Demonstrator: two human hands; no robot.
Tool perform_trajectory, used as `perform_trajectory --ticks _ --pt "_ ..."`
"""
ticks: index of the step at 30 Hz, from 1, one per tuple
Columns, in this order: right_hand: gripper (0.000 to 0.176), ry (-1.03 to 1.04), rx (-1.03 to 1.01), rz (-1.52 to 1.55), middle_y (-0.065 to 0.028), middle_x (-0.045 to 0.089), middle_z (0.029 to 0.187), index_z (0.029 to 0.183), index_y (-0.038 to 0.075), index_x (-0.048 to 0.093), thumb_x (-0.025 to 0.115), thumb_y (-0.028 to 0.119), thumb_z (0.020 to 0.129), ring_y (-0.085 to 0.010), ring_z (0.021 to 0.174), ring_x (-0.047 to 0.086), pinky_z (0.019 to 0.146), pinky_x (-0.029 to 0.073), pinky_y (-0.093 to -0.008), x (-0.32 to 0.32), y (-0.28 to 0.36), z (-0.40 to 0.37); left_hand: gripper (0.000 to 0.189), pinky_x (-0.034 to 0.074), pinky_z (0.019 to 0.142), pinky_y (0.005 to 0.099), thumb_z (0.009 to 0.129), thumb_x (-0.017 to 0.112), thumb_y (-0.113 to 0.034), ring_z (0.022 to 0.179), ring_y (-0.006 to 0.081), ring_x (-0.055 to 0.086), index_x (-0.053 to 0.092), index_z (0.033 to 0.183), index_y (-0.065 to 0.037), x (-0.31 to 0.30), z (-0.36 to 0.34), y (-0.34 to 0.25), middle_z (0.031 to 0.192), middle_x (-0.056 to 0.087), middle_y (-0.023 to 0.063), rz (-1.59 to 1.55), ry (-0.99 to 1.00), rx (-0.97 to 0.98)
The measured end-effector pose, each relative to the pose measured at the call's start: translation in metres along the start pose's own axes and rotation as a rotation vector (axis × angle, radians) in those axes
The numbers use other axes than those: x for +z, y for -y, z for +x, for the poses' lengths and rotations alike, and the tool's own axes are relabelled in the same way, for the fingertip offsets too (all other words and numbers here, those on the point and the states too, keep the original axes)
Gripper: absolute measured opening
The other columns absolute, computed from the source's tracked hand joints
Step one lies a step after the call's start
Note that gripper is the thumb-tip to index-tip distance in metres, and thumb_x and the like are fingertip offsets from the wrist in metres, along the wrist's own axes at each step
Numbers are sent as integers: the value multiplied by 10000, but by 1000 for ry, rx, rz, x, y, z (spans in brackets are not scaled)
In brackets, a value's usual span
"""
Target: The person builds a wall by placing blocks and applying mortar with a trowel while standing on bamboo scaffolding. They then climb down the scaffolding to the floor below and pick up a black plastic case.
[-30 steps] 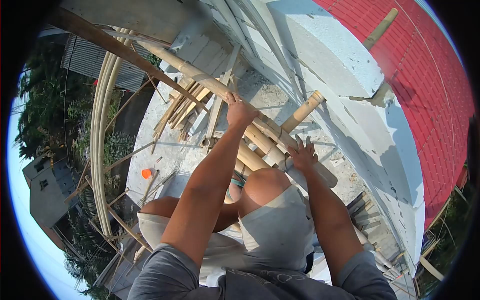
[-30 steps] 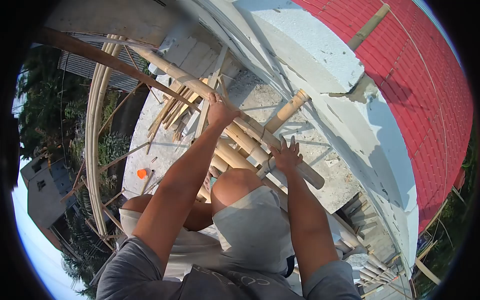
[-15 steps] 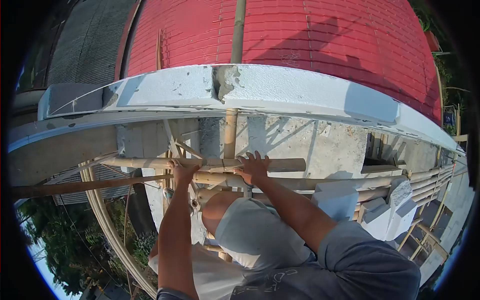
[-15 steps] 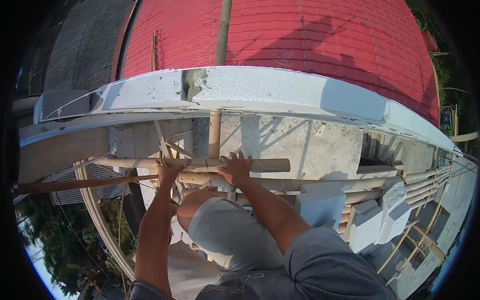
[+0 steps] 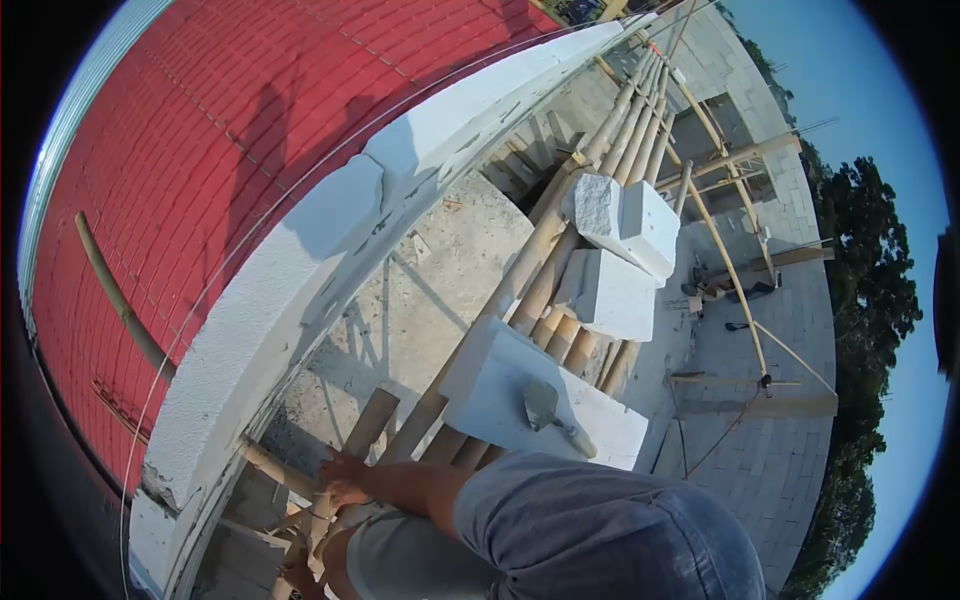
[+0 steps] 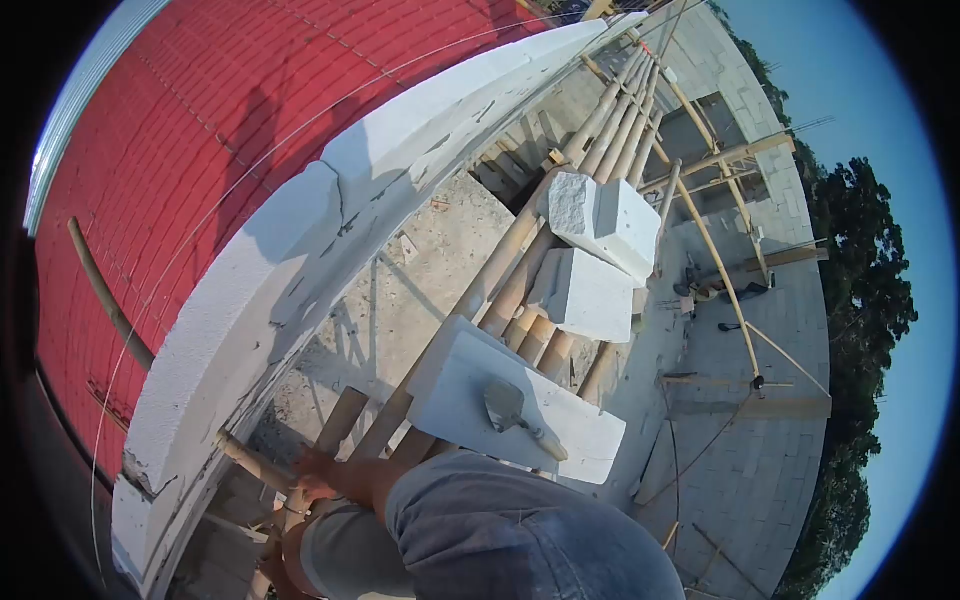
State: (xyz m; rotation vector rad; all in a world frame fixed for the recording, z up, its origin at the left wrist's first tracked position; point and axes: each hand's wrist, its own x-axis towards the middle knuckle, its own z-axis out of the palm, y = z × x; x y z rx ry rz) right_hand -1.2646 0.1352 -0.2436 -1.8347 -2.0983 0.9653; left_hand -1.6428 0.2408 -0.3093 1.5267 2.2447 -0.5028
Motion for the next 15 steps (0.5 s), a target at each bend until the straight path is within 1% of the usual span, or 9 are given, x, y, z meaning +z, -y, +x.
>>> perform_trajectory --ticks 1,2,4,7,9,10,13,14,15 --pt "550 -70 -38 33 -102 550 1079 1253 270 562 623 551 784 -256 1111 491 1030 239 -600 5 -5 -2 1053 409 1012 487 588 781 -669 1238 398 467 468 1355 -17 1 11 16 1467 320 225 -273 345 91" --pt "556 -23 -26 12 -104 545 1082 1247 258 566 623 556 781 -261 1111 491 1033 236 -603 -6 -11 -3 1050 378 1025 488 605 767 -668 1255 396 430 453 1363 -14 -7 6 16 1477 298 220 -217 424 132" --pt "563 10 -4 24 -106 540 1085 1241 245 569 622 561 779 -266 1111 490 1036 233 -606 -10 7 -3 1042 316 1052 488 638 740 -667 1289 393 356 424 1380 -7 -21 0 10 1497 255 209 -103 457 171" --pt "548 47 -11 26 -104 538 1082 1229 246 580 617 562 783 -272 1120 488 1055 229 -595 -14 0 3 1031 224 1091 490 687 698 -665 1340 387 246 380 1406 3 -28 -7 -2 1527 190 193 -42 472 222" --pt "533 134 21 -48 -100 542 1076 1215 246 592 613 559 785 -270 1124 488 1059 244 -555 -10 -1 5 1024 162 1118 490 720 670 -664 1374 384 172 350 1423 9 -28 -5 -4 1547 147 182 -24 505 253" --pt "511 3 -8 11 -103 550 1071 1196 243 603 606 558 793 -267 1125 490 1050 259 -527 -8 -1 -3 1021 131 1131 491 736 656 -663 1391 382 135 335 1431 13 -28 0 -1 1557 125 177 -11 529 271" --pt "527 -91 -32 34 -105 552 1073 1213 241 587 599 563 797 -264 1129 489 1035 268 -529 1 -2 -4 1011 39 1170 492 786 614 -662 1442 377 24 291 1457 23 -31 10 9 1587 61 161 28 618 322" --pt "527 -96 -33 31 -105 552 1073 1213 241 587 599 563 797 -264 1129 489 1035 268 -529 2 2 0 1007 66 1164 494 781 632 -646 1437 371 58 302 1449 31 -29 5 11 1569 118 172 43 546 315" --pt "533 -21 -29 18 -106 551 1078 1234 241 573 592 560 807 -266 1131 489 1026 277 -523 -2 1 0 1002 93 1158 496 776 649 -630 1432 365 91 313 1442 40 -35 -9 6 1550 175 182 57 474 305"
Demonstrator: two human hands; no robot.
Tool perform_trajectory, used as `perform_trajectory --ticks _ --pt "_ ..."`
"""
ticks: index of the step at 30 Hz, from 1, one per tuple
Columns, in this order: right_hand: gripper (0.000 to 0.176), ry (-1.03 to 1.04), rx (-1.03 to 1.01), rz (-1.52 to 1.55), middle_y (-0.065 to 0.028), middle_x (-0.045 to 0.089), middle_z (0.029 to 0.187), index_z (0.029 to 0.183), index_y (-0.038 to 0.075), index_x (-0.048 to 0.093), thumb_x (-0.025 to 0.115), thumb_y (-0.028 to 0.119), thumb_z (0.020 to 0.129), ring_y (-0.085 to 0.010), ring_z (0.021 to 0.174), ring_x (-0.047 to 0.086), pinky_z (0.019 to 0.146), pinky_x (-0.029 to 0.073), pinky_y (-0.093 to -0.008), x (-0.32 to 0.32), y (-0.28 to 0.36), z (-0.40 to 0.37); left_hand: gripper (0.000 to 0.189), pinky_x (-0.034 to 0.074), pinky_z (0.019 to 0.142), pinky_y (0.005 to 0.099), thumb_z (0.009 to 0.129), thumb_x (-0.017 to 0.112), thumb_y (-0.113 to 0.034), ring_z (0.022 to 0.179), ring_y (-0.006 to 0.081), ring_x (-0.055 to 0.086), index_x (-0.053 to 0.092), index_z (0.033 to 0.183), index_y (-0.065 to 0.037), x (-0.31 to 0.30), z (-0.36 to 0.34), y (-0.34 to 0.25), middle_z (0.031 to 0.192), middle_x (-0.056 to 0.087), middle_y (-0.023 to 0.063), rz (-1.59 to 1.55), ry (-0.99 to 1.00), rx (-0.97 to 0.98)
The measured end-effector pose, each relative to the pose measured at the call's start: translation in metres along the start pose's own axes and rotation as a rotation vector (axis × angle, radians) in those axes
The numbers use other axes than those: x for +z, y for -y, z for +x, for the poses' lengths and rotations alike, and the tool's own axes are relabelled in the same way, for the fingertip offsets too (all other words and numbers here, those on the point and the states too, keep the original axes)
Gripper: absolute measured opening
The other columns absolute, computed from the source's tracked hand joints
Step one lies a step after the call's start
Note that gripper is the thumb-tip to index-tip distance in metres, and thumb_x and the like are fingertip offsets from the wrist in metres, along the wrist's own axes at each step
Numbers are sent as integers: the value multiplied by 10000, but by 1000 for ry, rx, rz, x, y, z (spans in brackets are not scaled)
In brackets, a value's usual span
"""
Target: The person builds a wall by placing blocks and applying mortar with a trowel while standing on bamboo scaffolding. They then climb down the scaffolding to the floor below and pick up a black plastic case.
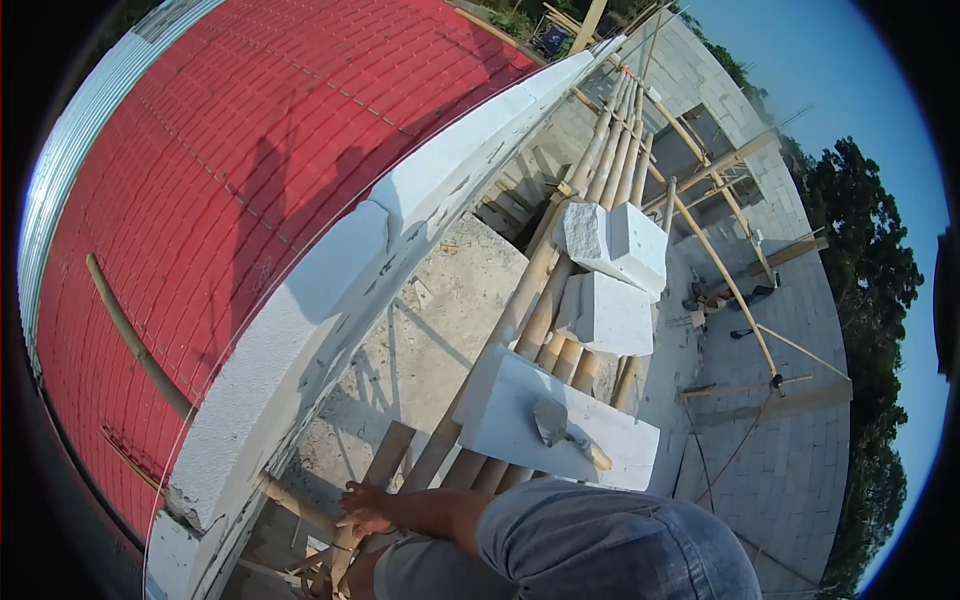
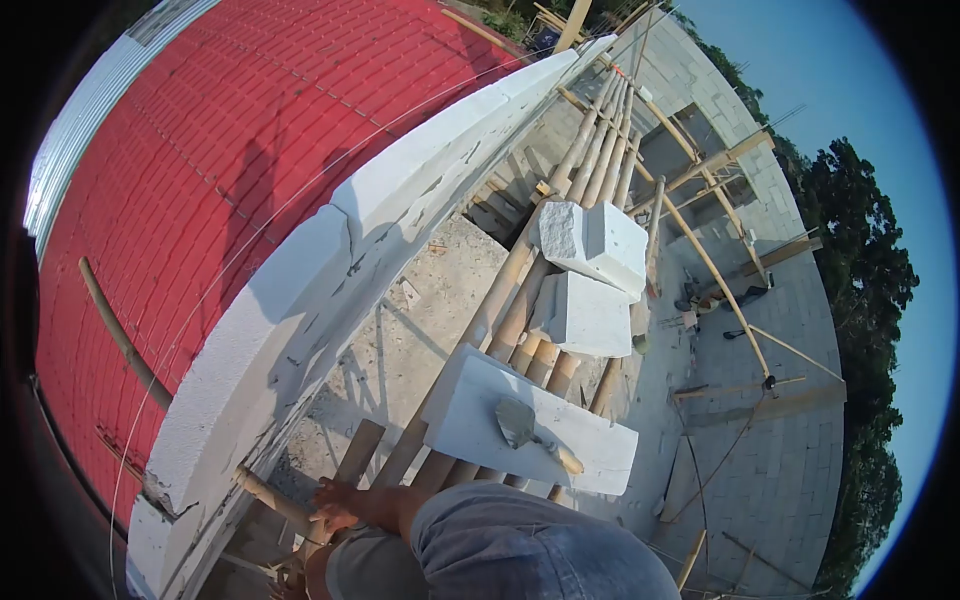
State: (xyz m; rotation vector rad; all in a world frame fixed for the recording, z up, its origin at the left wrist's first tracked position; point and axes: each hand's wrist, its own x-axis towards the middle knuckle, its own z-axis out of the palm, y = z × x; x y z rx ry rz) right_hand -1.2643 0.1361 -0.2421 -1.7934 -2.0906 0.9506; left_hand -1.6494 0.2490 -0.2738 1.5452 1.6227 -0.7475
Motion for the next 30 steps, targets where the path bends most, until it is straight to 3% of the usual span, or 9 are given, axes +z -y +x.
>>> perform_trajectory --ticks 1,4,6,9,16,30 --pt "540 79 7 -18 -106 551 1083 1254 241 559 584 557 817 -269 1133 488 1017 285 -518 -4 -4 0 993 147 1146 500 766 685 -598 1422 354 157 335 1426 56 4 -8 -17 1514 290 204 37 -129 -34" --pt "553 135 39 -2 -96 555 1085 1282 246 536 576 560 828 -267 1135 489 998 300 -499 -8 -3 1 1012 132 1148 497 757 663 -636 1435 340 106 339 1429 48 20 27 10 1511 297 199 -114 -49 68" --pt "553 154 51 3 -95 564 1081 1280 246 537 577 565 829 -267 1129 499 985 317 -488 -16 3 1 1015 93 1151 509 759 639 -659 1434 345 90 331 1442 26 10 27 15 1525 277 180 -164 -2 -4" --pt "564 206 82 -4 -92 581 1070 1278 244 538 583 574 824 -268 1115 519 960 350 -468 -38 7 0 915 156 1131 553 800 611 -614 1387 371 235 340 1452 -32 15 6 -9 1507 313 171 63 -122 57" --pt "604 143 76 14 -94 599 1068 1291 222 531 566 609 828 -281 1088 550 921 402 -446 -23 4 -1 907 169 1115 572 725 680 -606 1384 379 231 396 1418 -94 12 -3 -37 1512 294 151 63 -288 6" --pt "705 264 163 28 -99 579 1129 1288 155 518 565 665 803 -281 1113 540 949 402 -451 -26 5 5 913 197 1085 611 576 819 -591 1378 395 225 509 1349 -217 17 -23 -50 1524 256 110 19 -330 -20"
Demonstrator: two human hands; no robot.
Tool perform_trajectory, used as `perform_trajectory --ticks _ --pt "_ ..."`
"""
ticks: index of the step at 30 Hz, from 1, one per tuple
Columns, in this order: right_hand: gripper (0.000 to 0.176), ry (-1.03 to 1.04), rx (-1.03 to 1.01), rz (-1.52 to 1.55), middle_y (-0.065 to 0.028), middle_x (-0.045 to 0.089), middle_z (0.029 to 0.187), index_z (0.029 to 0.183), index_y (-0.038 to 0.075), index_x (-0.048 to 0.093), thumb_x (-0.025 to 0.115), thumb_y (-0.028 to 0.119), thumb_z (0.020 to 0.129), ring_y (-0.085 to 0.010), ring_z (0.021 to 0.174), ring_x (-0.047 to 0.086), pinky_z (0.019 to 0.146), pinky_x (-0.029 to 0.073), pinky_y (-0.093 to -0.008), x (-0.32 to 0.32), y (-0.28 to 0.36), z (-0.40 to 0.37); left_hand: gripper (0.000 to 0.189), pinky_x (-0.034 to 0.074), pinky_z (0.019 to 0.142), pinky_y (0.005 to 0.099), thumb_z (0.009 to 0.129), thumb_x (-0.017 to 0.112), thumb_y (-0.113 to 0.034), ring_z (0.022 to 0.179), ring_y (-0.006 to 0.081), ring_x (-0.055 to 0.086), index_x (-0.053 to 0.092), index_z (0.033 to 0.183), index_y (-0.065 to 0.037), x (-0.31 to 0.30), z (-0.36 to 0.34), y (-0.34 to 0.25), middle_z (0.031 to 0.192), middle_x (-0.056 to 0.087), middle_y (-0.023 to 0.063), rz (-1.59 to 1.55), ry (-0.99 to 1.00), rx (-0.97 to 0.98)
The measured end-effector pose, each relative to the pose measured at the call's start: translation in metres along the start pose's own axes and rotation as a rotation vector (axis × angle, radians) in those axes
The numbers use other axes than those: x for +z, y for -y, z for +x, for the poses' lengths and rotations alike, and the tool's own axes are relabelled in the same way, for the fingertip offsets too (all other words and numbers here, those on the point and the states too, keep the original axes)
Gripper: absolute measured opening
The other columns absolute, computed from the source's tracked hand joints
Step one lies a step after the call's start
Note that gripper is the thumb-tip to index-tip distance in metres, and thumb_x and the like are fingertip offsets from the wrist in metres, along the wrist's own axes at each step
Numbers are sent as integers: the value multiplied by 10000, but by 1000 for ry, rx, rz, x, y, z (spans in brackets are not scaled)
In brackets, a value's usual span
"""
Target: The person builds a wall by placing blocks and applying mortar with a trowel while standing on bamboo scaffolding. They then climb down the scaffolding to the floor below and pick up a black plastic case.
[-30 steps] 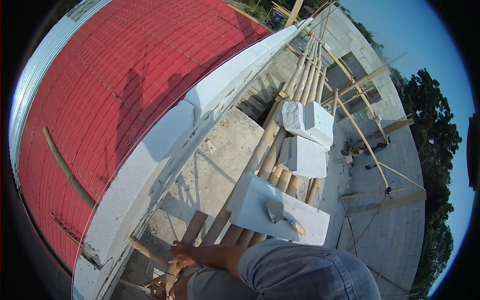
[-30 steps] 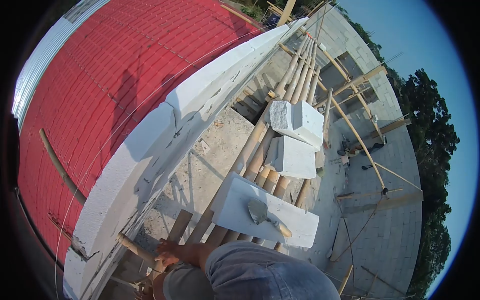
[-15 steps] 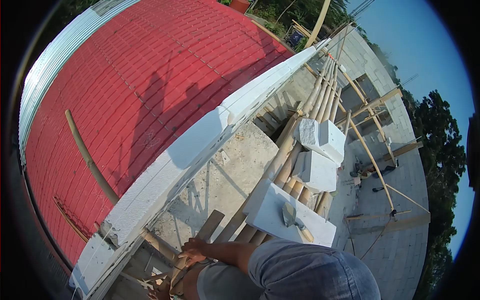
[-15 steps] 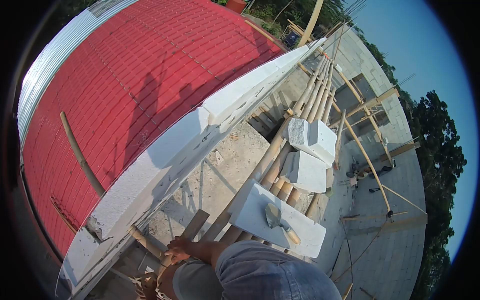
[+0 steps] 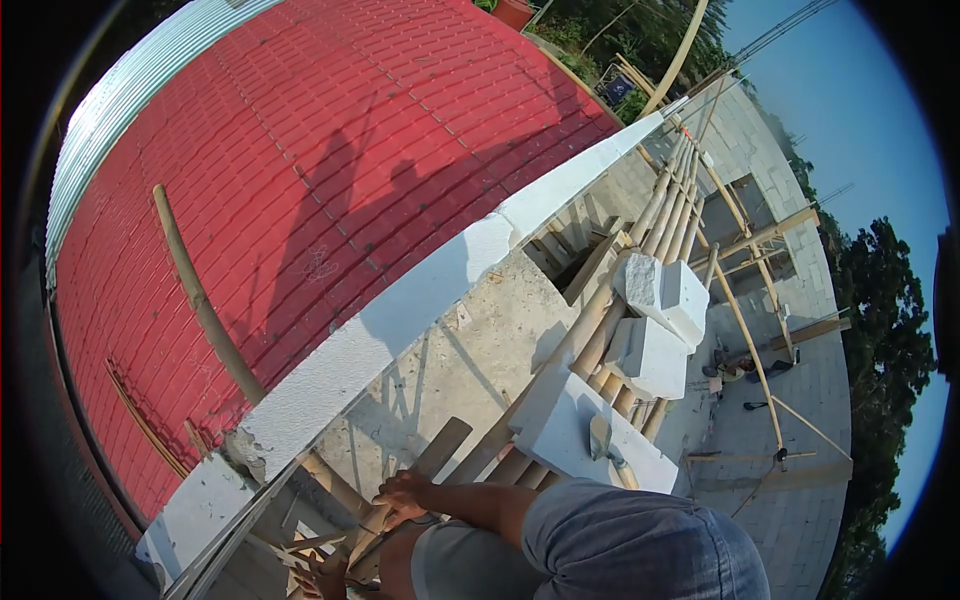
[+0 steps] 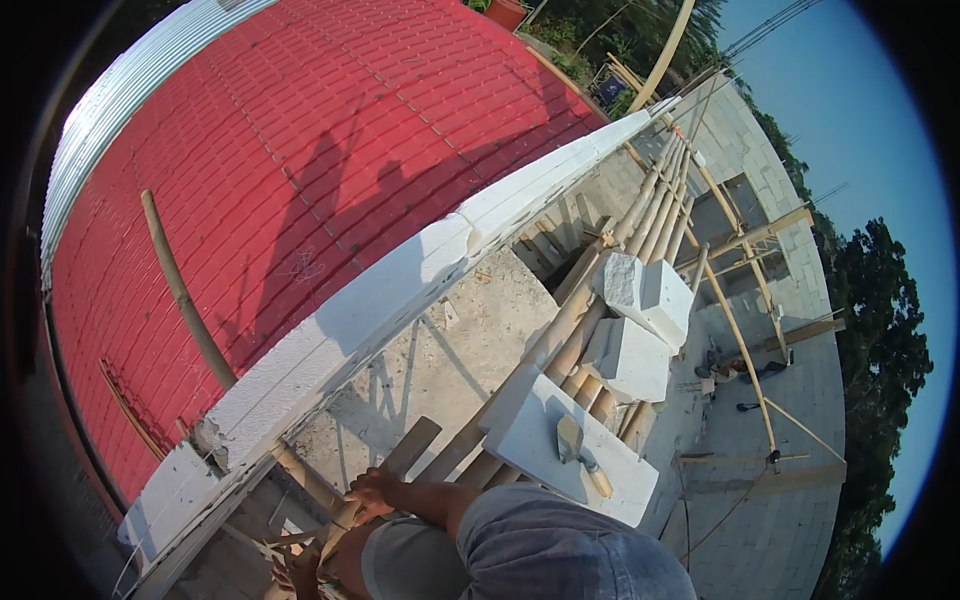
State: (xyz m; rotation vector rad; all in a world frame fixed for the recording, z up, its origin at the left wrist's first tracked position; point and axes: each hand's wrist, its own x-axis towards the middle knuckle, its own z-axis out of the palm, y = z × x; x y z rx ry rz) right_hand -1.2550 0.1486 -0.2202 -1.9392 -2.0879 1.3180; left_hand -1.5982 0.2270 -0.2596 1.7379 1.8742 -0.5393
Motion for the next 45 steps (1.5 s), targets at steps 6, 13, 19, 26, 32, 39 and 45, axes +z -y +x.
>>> perform_trajectory --ticks 6,13,19,26,32,39,45 --pt "723 44 24 -6 -98 577 1138 1285 154 520 561 683 793 -274 1120 539 958 395 -436 -5 3 0 856 61 1082 658 576 831 -535 1414 393 56 514 1334 -294 27 15 26 1556 174 35 -100 31 1" --pt "734 76 57 -28 -106 604 1099 1268 152 534 570 695 775 -302 1114 554 956 409 -444 -11 4 1 981 418 1008 407 600 886 -284 1156 313 496 396 1412 -31 -16 -11 -17 1325 473 158 -462 140 27" --pt "731 32 12 -3 -94 611 1091 1253 156 552 574 699 766 -290 1104 559 938 420 -429 6 -4 7 872 170 1099 609 604 862 -418 1358 346 280 495 1362 -194 -32 -21 -25 1369 482 80 -260 115 23" --pt "684 -17 60 14 -62 602 1141 1250 203 555 560 698 778 -257 1155 521 968 390 -471 1 0 6 745 370 1021 457 643 856 -422 1180 333 493 550 1265 -148 2 5 3 1292 512 112 -239 129 158" --pt "680 251 273 -209 -61 386 1474 1357 324 475 545 692 790 -285 1420 235 1097 133 -639 -14 30 9 797 386 1013 469 620 829 -562 1289 314 390 551 1265 -185 9 9 15 1358 438 146 -218 156 118" --pt "756 -96 686 -26 -104 213 1557 1439 320 379 665 553 779 -316 1466 58 1124 8 -648 -2 88 -19 982 330 1075 456 576 801 -665 1328 335 309 453 1348 -169 -36 1 -31 1504 52 143 -44 368 -72" --pt "778 -41 722 131 -92 105 1589 1459 326 346 671 542 786 -321 1469 -54 1122 -33 -643 -4 81 -14 933 124 1056 677 627 677 -775 1398 421 69 437 1388 -291 25 39 28 1524 140 163 -431 513 62"
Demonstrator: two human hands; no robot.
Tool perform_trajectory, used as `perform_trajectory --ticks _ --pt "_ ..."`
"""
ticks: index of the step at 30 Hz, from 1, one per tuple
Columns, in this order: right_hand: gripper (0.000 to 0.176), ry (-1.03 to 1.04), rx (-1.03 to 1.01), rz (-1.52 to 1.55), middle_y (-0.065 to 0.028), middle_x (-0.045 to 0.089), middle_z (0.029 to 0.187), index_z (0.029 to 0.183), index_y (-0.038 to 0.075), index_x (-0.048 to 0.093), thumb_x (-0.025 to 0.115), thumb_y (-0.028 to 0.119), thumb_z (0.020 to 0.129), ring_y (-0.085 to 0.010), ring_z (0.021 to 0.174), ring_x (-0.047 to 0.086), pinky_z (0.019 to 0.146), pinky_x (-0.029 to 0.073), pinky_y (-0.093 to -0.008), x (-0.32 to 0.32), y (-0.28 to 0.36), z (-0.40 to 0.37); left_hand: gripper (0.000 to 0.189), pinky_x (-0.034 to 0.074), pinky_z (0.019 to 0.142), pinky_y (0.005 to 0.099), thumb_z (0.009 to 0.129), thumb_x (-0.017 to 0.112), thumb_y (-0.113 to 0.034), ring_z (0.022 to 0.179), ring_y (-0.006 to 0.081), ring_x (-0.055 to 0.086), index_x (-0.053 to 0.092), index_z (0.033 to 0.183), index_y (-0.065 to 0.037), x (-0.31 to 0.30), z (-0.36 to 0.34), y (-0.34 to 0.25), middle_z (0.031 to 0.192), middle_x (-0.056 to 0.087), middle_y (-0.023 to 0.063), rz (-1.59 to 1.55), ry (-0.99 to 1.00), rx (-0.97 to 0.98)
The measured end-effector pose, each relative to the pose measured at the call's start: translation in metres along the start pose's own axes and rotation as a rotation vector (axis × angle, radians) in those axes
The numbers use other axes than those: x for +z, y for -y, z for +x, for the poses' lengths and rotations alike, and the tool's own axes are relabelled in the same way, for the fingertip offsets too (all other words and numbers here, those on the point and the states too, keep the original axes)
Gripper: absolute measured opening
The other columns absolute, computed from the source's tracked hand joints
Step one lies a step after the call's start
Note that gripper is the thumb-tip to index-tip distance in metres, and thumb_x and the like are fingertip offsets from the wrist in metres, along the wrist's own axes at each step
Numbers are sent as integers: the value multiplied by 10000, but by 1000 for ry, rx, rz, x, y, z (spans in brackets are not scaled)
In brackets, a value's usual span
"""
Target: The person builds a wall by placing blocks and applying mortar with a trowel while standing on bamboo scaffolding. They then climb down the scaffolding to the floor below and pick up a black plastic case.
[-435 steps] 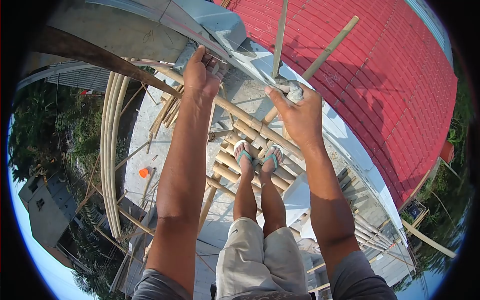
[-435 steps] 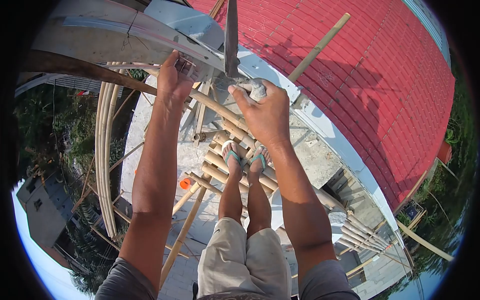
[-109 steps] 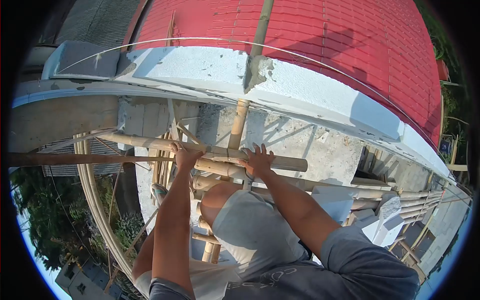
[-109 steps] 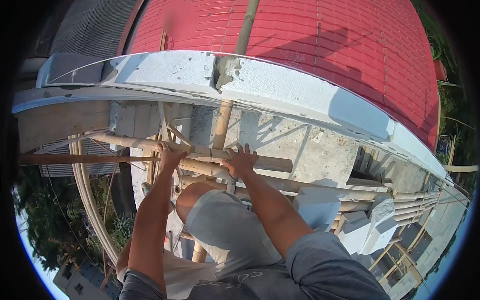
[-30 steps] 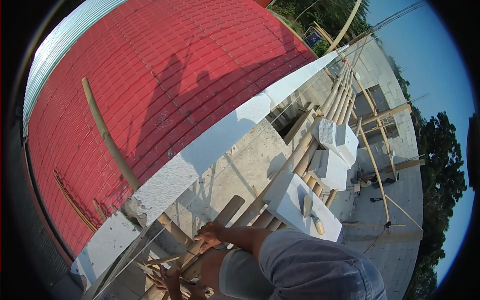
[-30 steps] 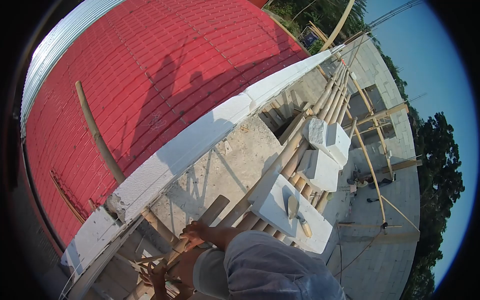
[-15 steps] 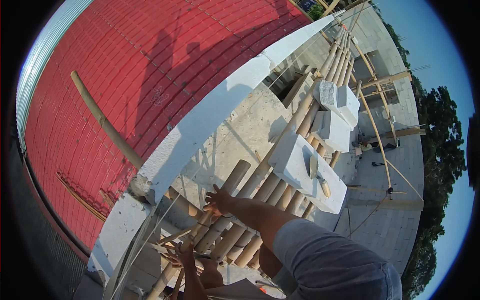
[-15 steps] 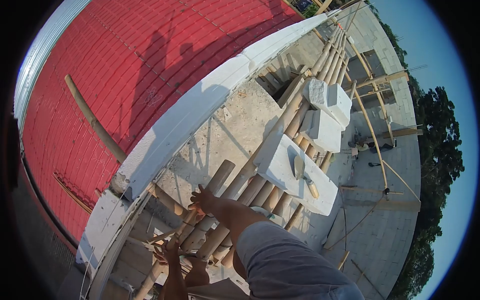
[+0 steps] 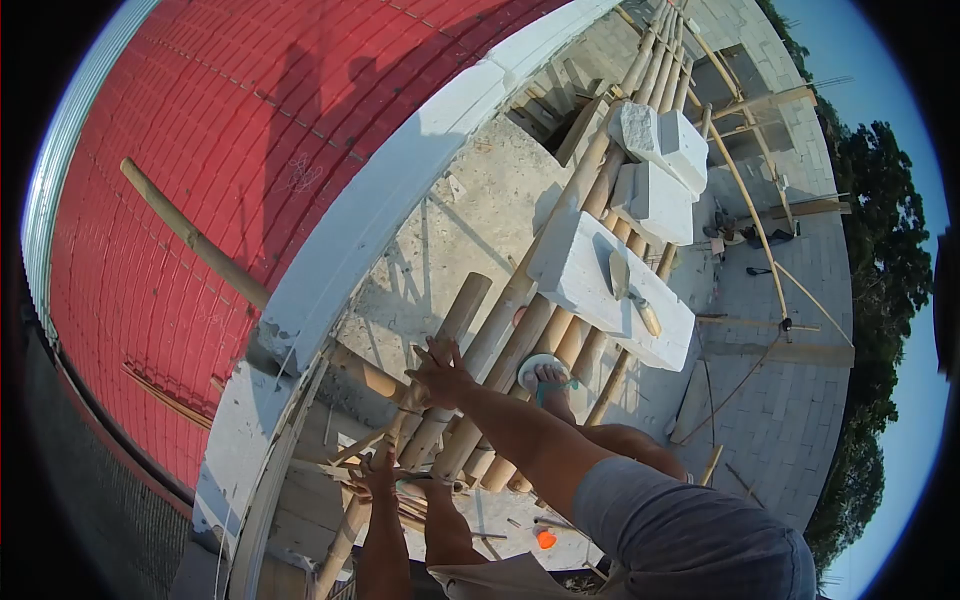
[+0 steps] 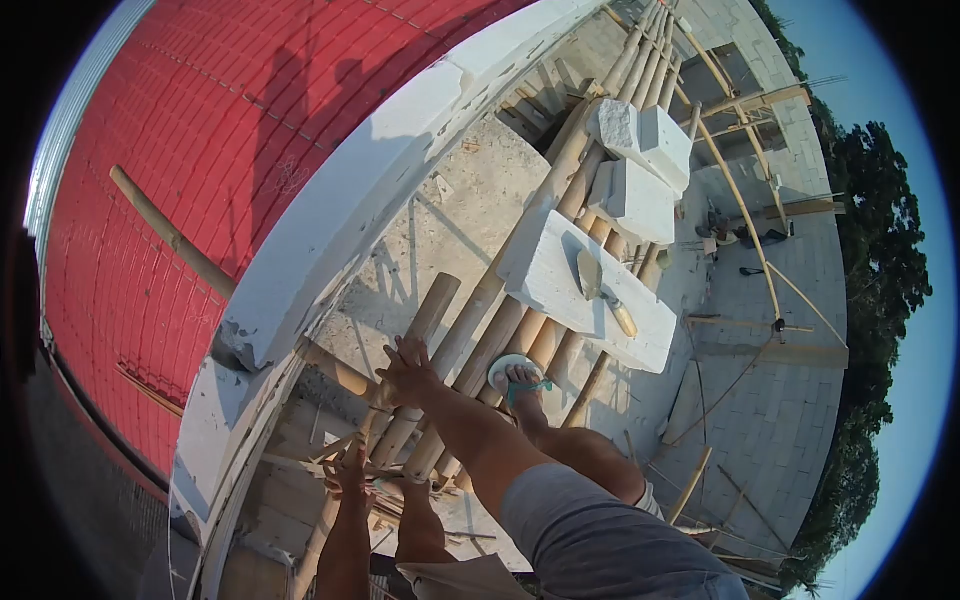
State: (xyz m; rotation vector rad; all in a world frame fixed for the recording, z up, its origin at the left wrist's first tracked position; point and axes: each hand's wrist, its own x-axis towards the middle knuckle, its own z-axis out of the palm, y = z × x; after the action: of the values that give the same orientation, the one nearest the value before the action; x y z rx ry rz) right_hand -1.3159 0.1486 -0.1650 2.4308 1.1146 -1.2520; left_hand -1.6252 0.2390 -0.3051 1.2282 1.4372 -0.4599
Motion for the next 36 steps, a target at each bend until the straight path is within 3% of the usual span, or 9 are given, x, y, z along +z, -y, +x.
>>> perform_trajectory --ticks 2,7,8,14,19,24,29,31,36 --pt "775 -58 -6 14 -69 134 1583 1457 326 349 679 525 784 -311 1470 -47 1122 -55 -633 6 0 -2 1021 180 1015 695 586 595 -870 1397 434 56 425 1397 -274 -4 -37 -44 1509 110 218 484 -197 -161" --pt "889 -265 -43 57 -72 229 1549 1446 298 377 759 532 679 -289 1469 52 1155 21 -584 21 -4 -12 1091 51 1077 682 550 611 -876 1408 445 8 397 1422 -257 -13 -52 -67 1548 97 110 431 -134 -178" --pt "931 -401 42 126 -89 223 1548 1456 297 356 768 544 658 -297 1465 69 1157 48 -577 17 -3 -19 995 147 1066 623 570 687 -792 1371 387 116 460 1363 -236 -13 -61 -76 1500 157 122 326 -141 -153" --pt "1076 -777 619 402 -252 94 1547 1496 146 261 736 617 653 -418 1444 58 1133 108 -584 62 -14 -35 1037 122 1090 615 617 655 -802 1399 376 120 378 1444 -240 -17 -62 -74 1535 153 89 141 10 -119" --pt "1402 -374 828 749 -242 -120 1558 1530 97 16 607 874 524 -389 1425 -208 1108 -117 -584 82 -41 -31 968 230 1082 479 638 691 -762 1359 325 194 441 1389 -203 -14 -57 -70 1466 250 99 271 -100 -142" --pt "1444 -287 864 759 -229 -223 1536 1526 105 -34 594 898 496 -395 1372 -322 1100 -144 -585 87 -48 -23 885 248 1050 464 652 674 -772 1244 256 316 511 1291 -182 -16 -53 -64 1265 495 67 122 18 -43" --pt "1450 -287 825 761 -218 -265 1525 1523 94 -39 595 902 499 -407 1354 -349 1107 -96 -607 93 -51 -21 895 218 1052 460 662 660 -777 1196 238 365 509 1281 -148 -11 -48 -56 1247 492 72 358 -147 -76" --pt "1447 -306 824 721 -216 -268 1524 1523 93 -36 591 905 502 -411 1354 -346 1107 -88 -609 95 -53 -19 896 181 1072 492 654 646 -794 1246 269 296 502 1298 -188 -16 -52 -60 1301 450 95 3 106 36" --pt "1437 -346 743 669 -215 -263 1526 1524 90 -29 570 916 511 -422 1354 -341 1091 -82 -638 117 -63 -7 951 185 1079 490 617 677 -791 1306 277 287 489 1302 -159 -16 -63 -75 1381 362 140 339 -145 -94"
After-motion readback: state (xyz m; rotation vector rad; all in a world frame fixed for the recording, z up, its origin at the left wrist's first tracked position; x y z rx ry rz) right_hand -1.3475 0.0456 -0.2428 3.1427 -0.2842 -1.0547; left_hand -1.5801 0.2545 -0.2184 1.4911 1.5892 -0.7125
